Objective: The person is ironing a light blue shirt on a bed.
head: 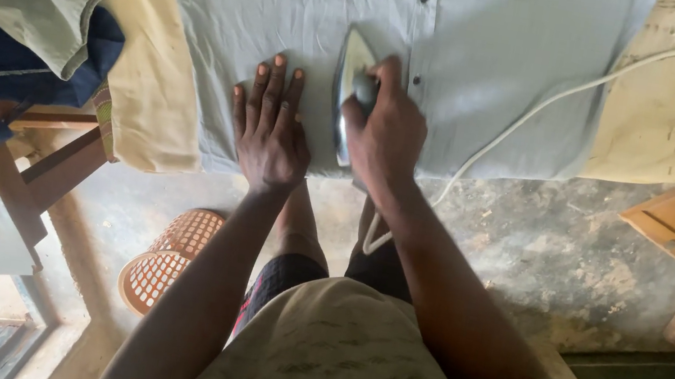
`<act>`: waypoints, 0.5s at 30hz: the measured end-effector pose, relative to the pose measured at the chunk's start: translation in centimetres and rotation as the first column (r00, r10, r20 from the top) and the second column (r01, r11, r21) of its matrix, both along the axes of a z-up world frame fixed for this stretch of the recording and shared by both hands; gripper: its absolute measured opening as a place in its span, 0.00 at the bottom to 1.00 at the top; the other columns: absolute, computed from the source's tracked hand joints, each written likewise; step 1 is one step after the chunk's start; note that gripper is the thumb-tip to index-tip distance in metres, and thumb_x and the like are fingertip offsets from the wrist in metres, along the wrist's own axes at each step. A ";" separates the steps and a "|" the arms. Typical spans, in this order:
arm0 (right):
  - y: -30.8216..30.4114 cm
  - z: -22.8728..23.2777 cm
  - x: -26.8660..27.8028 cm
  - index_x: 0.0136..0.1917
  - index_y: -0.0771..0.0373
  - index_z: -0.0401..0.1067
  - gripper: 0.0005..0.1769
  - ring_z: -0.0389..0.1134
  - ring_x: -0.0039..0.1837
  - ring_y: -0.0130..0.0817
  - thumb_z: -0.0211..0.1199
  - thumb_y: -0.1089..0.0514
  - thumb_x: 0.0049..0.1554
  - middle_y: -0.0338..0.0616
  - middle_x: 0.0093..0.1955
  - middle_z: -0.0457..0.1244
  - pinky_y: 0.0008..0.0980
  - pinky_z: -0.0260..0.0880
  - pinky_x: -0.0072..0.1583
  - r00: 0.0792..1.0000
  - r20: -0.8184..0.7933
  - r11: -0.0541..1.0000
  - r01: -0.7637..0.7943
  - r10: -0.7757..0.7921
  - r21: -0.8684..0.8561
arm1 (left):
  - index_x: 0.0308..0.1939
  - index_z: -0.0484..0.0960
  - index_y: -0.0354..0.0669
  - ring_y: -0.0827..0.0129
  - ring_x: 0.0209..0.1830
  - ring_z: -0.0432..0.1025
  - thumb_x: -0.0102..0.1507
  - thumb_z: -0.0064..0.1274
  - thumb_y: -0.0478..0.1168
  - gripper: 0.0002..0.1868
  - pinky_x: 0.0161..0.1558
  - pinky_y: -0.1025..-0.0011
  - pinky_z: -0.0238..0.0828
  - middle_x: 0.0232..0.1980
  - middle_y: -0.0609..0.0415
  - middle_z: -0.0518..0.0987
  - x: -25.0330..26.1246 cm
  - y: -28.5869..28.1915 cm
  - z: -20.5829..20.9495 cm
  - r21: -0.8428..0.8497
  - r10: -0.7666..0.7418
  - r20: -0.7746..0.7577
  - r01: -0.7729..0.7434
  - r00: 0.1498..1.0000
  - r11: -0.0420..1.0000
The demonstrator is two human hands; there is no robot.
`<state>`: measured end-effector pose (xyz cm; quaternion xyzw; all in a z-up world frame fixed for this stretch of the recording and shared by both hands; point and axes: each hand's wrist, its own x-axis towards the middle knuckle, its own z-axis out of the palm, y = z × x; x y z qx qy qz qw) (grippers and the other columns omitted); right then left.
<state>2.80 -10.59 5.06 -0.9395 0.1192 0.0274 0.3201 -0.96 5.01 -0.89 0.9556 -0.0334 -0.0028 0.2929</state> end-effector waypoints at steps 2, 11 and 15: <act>0.4 0.6 -3.6 0.59 0.59 0.62 0.23 0.73 0.40 0.56 0.69 0.59 0.55 0.53 0.39 0.69 0.51 0.71 0.44 0.993 -0.101 0.998 -0.067 0.067 0.006 | 0.76 0.72 0.49 0.60 0.85 0.52 0.73 0.35 0.42 0.26 0.83 0.49 0.38 0.82 0.54 0.63 0.1 0.0 -0.1 0.005 0.013 0.010 -0.013 1.000 1.000; -5.3 2.8 -7.4 0.58 0.64 0.72 0.12 0.77 0.51 0.45 0.65 0.58 0.63 0.54 0.55 0.70 0.33 0.79 0.50 0.996 -0.019 0.984 -0.087 0.091 0.156 | 0.74 0.73 0.47 0.58 0.84 0.53 0.70 0.39 0.39 0.27 0.83 0.49 0.40 0.81 0.51 0.63 0.3 -0.1 0.7 0.004 0.011 0.035 -0.011 0.999 1.000; -8.0 5.4 -0.2 0.58 0.65 0.72 0.15 0.76 0.48 0.44 0.67 0.56 0.61 0.51 0.53 0.71 0.36 0.76 0.48 0.941 0.059 0.932 -0.339 0.334 0.131 | 0.74 0.74 0.46 0.58 0.84 0.54 0.70 0.39 0.39 0.27 0.82 0.49 0.40 0.81 0.51 0.64 0.5 -0.1 0.4 0.004 0.021 0.081 -0.022 0.996 1.000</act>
